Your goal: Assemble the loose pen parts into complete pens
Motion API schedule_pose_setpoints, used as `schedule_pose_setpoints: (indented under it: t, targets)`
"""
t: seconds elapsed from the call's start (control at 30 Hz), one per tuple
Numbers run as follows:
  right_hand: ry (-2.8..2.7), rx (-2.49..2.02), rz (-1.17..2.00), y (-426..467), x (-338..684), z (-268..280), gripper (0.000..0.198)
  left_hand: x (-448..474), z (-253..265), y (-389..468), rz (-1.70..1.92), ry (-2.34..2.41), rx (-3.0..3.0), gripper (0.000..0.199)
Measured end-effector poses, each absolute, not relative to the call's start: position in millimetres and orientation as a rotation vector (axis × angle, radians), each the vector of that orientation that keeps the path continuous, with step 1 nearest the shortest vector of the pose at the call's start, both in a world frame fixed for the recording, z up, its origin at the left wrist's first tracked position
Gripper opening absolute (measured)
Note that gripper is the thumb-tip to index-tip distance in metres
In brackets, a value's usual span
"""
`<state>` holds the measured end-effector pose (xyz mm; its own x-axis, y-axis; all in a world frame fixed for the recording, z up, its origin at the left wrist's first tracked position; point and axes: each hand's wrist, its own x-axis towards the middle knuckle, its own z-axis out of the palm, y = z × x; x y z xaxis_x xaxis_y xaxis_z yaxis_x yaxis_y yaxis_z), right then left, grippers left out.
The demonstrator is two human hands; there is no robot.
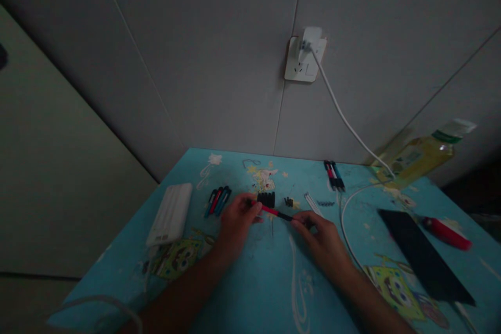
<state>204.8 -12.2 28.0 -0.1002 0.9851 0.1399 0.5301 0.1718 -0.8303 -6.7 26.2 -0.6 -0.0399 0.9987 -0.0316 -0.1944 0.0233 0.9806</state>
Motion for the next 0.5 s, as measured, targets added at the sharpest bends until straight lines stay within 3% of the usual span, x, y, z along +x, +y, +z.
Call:
schedule_pose_setpoints:
  t: [0.23, 0.5]
  targets:
    - [-1.693, -1.416, 0.897, -19, 186, 13, 0.012, -4, 14, 23, 1.469, 0.934, 0.865, 0.041]
    - [-1.487, -1.301, 1.158, -22, 182, 13, 0.024, -4, 17, 22, 1.509, 0.903, 0.916, 0.037]
